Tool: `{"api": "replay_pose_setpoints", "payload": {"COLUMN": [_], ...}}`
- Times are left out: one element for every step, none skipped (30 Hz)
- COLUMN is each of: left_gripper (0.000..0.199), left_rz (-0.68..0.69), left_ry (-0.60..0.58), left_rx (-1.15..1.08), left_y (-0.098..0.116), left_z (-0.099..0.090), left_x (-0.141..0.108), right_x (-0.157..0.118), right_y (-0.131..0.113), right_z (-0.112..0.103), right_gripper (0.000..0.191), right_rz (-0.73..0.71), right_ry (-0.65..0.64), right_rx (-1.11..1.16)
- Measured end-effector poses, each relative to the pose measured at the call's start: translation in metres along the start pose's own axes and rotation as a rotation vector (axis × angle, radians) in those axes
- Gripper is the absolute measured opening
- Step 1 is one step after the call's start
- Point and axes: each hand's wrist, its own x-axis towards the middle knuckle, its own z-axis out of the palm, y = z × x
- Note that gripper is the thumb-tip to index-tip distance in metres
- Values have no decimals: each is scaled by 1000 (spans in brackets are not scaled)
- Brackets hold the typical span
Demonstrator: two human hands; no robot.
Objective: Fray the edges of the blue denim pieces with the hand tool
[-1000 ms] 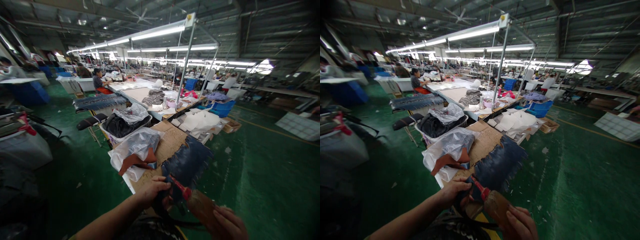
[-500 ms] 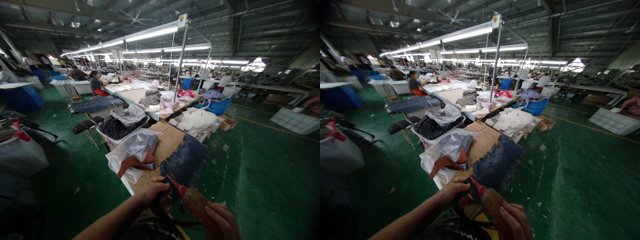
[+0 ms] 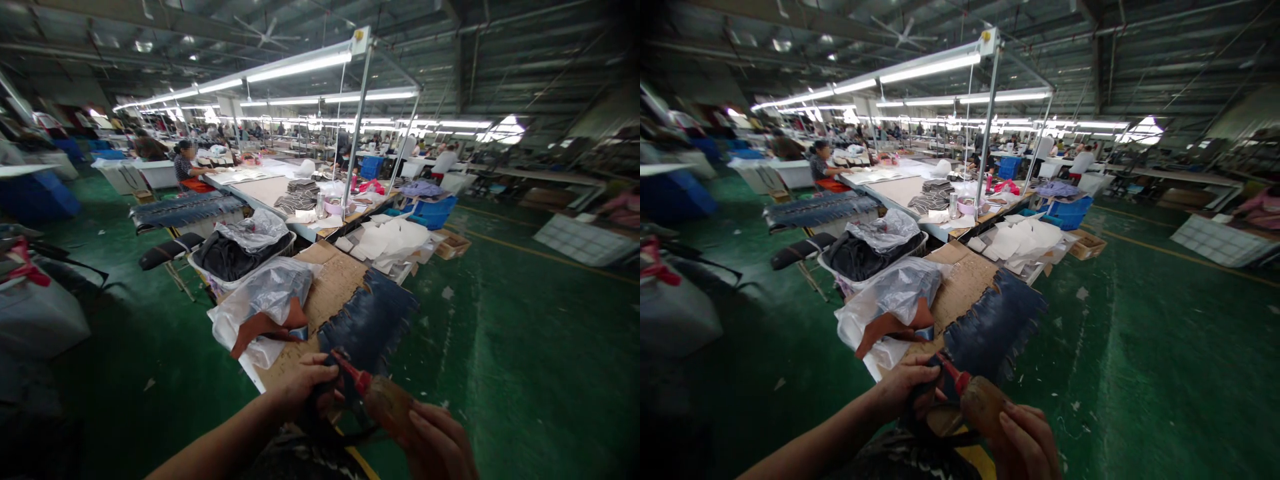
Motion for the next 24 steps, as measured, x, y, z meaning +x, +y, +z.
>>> {"api": "replay_pose_setpoints", "payload": {"left_gripper": [43,46,48,50,50,48,45,40,35,30,27,25,25,28,30,32,32,32,32,33,33,33,34,34], "left_rz": [-11,-19,-20,-11,11,48,101,174,267,372,479,576,654,709,746,772,793,813,833,851,867,876,885,894], "left_ry": [-14,-27,-43,-61,-76,-85,-83,-71,-53,-35,-23,-13,-3,6,18,34,52,65,73,80,86,91,96,101], "left_rx": [30,70,121,183,258,354,473,620,783,947,1096,1219,1310,1376,1424,1463,1496,1524,1547,1565,1576,1581,1582,1582], "left_y": [0,1,3,6,9,13,17,21,24,27,28,28,28,27,26,25,23,22,21,20,19,18,18,17], "left_z": [0,0,0,0,0,-1,-2,-3,-5,-7,-11,-14,-18,-21,-24,-27,-29,-30,-32,-33,-33,-34,-35,-36], "left_x": [0,-2,-4,-7,-10,-14,-17,-20,-22,-24,-24,-23,-22,-21,-20,-19,-18,-18,-18,-18,-18,-18,-18,-18], "right_x": [1,0,-2,-4,-8,-12,-16,-20,-24,-26,-28,-28,-28,-27,-26,-24,-24,-24,-25,-27,-30,-33,-36,-39], "right_y": [-1,0,2,6,11,16,20,25,28,31,32,33,32,31,30,28,26,24,23,21,20,18,15,12], "right_z": [3,5,5,3,0,-4,-8,-12,-15,-18,-19,-20,-21,-20,-19,-18,-16,-15,-13,-12,-10,-9,-8,-7], "right_gripper": [24,25,25,26,26,25,25,26,26,25,25,25,25,24,23,22,20,19,19,19,19,19,20,21], "right_rz": [22,53,100,164,240,325,405,469,506,526,537,544,552,563,574,586,590,593,590,589,598,615,644,681], "right_ry": [-5,-16,-25,-28,-35,-37,-42,-48,-53,-59,-56,-56,-58,-58,-60,-57,-54,-60,-61,-67,-75,-88,-103,-116], "right_rx": [-10,-25,-38,-44,-38,-14,29,87,152,215,268,309,335,349,361,370,376,384,393,405,422,458,511,571]}}
